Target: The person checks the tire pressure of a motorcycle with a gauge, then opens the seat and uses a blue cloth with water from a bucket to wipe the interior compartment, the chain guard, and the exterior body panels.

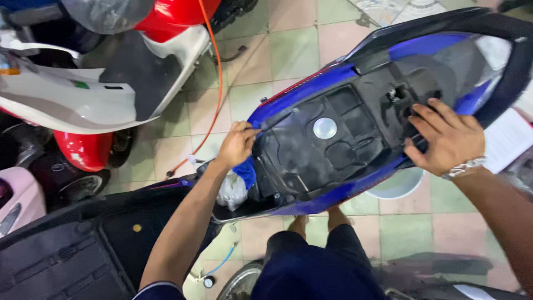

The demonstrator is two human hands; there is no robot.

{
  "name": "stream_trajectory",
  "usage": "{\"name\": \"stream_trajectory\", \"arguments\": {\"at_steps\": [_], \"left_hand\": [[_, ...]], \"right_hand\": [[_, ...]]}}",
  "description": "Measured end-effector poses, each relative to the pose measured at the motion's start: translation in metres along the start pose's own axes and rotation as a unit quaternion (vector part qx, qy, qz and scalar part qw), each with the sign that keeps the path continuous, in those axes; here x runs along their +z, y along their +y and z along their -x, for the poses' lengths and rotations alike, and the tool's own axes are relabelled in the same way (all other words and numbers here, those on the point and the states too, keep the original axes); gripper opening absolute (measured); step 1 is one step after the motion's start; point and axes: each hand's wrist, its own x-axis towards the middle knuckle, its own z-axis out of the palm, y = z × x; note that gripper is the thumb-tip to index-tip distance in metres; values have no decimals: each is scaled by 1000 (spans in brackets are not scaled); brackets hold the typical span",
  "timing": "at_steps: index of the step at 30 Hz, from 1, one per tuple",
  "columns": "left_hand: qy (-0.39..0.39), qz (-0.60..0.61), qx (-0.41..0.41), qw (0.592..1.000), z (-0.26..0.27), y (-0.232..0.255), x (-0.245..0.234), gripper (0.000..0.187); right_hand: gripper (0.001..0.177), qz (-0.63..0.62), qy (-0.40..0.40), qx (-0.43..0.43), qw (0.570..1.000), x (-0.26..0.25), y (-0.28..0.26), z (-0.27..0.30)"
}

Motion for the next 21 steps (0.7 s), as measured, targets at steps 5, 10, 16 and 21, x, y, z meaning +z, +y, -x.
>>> {"name": "stream_trajectory", "arguments": {"at_steps": [5,10,16,21], "left_hand": [[111,172,6,979,-47,34,25,28],[29,114,57,991,-42,27,19,22],[-199,-90,42,975,-42,6,-30,24],[149,211,-64,964,-37,120,47,21]], "right_hand": [[42,23,-15,2,1000,7,9,2],[38,6,-13,5,1000,1,5,5],[38,6,-14,-1,1000,-1,5,4],[37,-16,-4,-4,1000,4,7,4]]}}
